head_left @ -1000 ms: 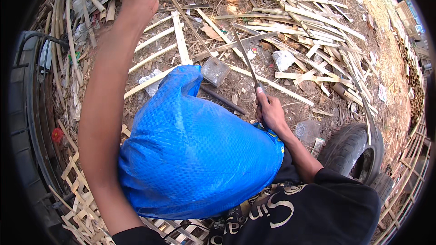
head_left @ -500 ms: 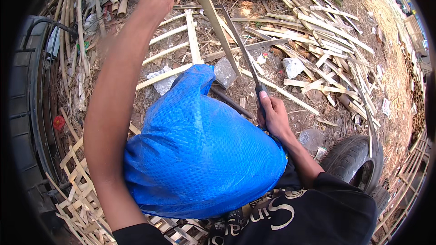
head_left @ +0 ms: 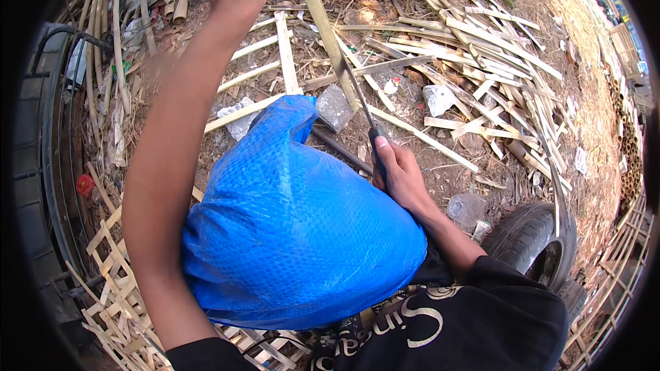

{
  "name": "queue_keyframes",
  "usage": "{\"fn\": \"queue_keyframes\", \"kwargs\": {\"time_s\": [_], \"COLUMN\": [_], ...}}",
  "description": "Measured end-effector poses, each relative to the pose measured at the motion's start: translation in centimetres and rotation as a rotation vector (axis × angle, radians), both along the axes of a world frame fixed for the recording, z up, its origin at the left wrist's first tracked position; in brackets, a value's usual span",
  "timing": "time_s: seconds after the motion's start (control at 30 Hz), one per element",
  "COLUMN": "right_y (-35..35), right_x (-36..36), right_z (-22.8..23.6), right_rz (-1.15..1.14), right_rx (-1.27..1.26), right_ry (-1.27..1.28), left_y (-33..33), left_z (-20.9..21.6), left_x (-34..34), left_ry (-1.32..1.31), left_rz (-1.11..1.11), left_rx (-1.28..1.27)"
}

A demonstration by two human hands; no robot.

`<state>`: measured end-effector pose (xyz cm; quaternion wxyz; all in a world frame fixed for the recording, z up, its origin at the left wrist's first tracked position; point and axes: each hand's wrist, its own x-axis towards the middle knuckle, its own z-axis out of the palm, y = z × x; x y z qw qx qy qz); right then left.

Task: The person builds a bamboo structure by hammering nails into a wooden frame and using a machete to trim and shave bamboo strips.

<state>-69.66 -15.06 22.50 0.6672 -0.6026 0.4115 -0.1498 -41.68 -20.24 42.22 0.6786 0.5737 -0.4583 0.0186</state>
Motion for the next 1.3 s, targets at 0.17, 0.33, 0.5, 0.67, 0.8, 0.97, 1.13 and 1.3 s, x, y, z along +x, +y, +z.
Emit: {"fn": "queue_keyframes", "kwargs": {"time_s": [0.17, 0.33, 0.5, 0.67, 0.8, 0.97, 1.13, 1.3], "right_y": [-0.1, -0.2, 0.1, -0.4, -0.6, -0.9, -4.2, -8.5], "right_x": [0.0, -0.2, 0.3, -0.8, -0.9, -0.9, -0.3, 0.8], "right_z": [-1.5, -0.4, -1.1, -4.1, -4.5, -1.1, 3.4, 10.3], "right_rz": [-0.118, -0.087, 0.009, -0.143, -0.147, -0.212, -0.206, -0.090], "right_rx": [0.205, 0.002, -0.018, 0.320, 0.237, 0.134, -0.481, -1.147], "right_ry": [0.040, -0.201, 0.034, 0.057, 0.042, -0.112, -0.321, -0.260], "left_y": [0.3, 0.2, 0.5, 0.4, 0.4, 0.6, -0.1, -0.1], "left_z": [0.3, -0.2, 0.1, -0.3, -0.1, -0.2, -1.3, -1.8], "left_x": [0.8, -0.2, 1.4, 3.6, 4.1, 3.3, 2.8, 2.0], "left_ry": [0.003, 0.030, 0.045, 0.029, -0.134, 0.051, 0.185, 0.282], "left_rz": [0.066, -0.004, -0.040, -0.224, -0.318, -0.440, -0.561, -0.574], "left_rx": [0.037, -0.024, 0.151, 0.225, 0.351, 0.369, 0.353, 0.339]}}
